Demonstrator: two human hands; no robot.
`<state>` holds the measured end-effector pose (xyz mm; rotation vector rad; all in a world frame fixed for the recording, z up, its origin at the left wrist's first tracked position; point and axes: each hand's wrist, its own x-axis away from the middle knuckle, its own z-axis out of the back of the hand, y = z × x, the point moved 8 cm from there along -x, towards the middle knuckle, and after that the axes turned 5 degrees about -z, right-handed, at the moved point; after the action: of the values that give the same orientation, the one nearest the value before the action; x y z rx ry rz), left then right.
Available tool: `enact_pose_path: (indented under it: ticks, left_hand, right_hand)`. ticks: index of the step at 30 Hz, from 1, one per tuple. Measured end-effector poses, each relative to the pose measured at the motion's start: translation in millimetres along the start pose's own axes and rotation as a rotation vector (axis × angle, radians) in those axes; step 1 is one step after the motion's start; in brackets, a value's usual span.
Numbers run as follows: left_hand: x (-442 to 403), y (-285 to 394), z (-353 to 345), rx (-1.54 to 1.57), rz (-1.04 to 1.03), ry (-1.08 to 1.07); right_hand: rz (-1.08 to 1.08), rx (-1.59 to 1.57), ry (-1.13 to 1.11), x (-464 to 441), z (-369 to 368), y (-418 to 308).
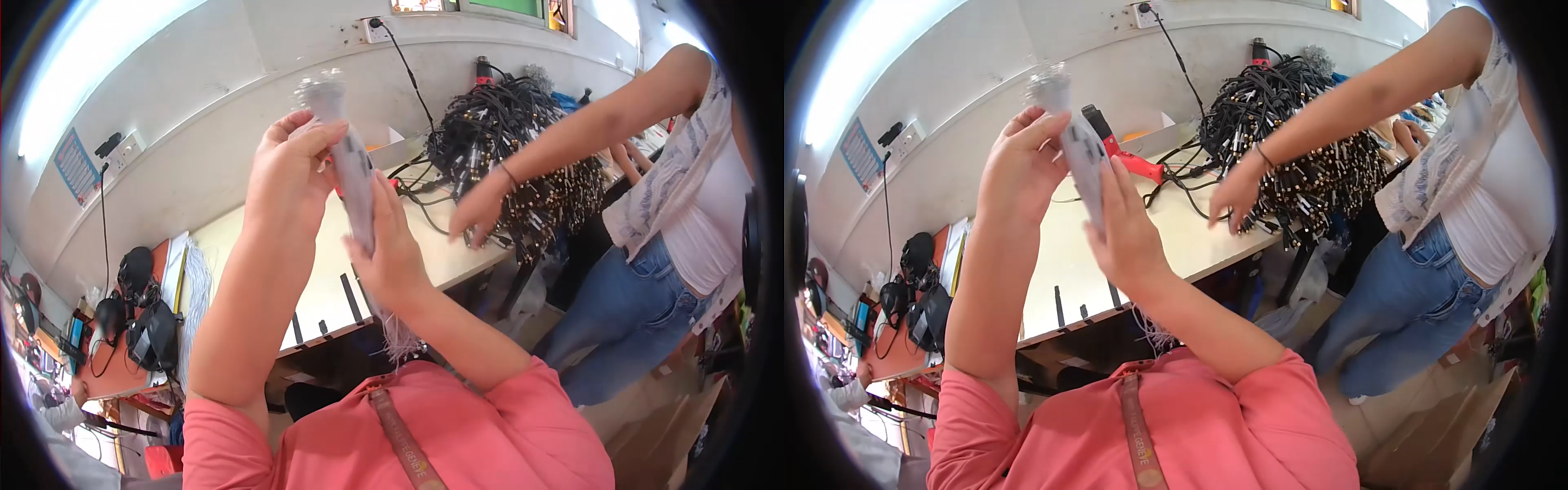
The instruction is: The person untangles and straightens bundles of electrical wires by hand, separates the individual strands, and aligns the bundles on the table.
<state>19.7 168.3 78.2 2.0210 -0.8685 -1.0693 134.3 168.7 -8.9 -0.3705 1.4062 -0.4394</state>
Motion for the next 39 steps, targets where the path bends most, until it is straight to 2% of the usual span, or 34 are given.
enact_pose_path:
  ticks: [3, 4, 6, 7, 9, 10, 11, 13, 16, 19, 22, 25, 29, 30, 33, 37, 39]
  left_hand:
    - [13, 11, -18, -0.058, -0.039, -0.163]
    - [16, 18, -17, -0.154, -0.06, -0.193]
    - [23, 37, -9, -0.345, -0.104, -0.251]
    - [19, 37, 4, -0.401, -0.133, -0.218]
    - [5, 19, 28, -0.514, -0.183, -0.148]
    - [0, -2, 36, -0.515, -0.047, -0.151]
    - [0, -26, 32, -0.403, 0.16, -0.295]
    - [7, -39, 18, -0.079, 0.235, -0.443]
    - [4, -26, 12, -0.112, 0.156, -0.412]
    - [8, -20, 17, -0.19, 0.084, -0.302]
    - [3, -21, 25, -0.122, 0.018, -0.238]
    - [2, -26, 24, -0.086, 0.035, -0.214]
    - [8, -35, 13, -0.112, 0.115, -0.259]
    - [10, -35, 13, -0.095, 0.133, -0.263]
    - [9, -30, 14, -0.07, 0.163, -0.295]
    - [8, -30, 16, -0.114, 0.172, -0.301]
    - [7, -33, 20, -0.136, 0.181, -0.285]
  right_hand:
    - [-0.197, -0.289, -0.145, -10, -8, 37]
    - [-0.381, -0.513, -0.264, -13, -11, 48]
    - [-0.499, -0.776, -0.374, -22, -4, 51]
    - [-0.56, -0.911, -0.429, -22, -5, 54]
    - [-0.525, -1.097, -0.49, -22, -3, 53]
    - [-0.529, -1.14, -0.547, -21, -5, 50]
    - [-0.534, -1.182, -0.611, -20, -9, 45]
    - [-0.551, -1.134, -0.66, -12, -13, 32]
    - [-0.588, -1.22, -0.705, -5, -18, 29]
    - [-0.685, -1.093, -0.651, 2, -20, 57]
    - [-0.519, -0.834, -0.579, -25, 1, 47]
    - [-0.507, -0.85, -0.445, -38, 7, 43]
    - [-0.469, -0.517, -0.467, -35, -3, 36]
    - [-0.519, -0.715, -0.495, -36, -3, 35]
    - [-0.576, -0.89, -0.533, -39, 5, 45]
    - [-0.635, -0.843, -0.603, -32, -1, 59]
    - [-0.462, -0.76, -0.567, -36, 7, 47]
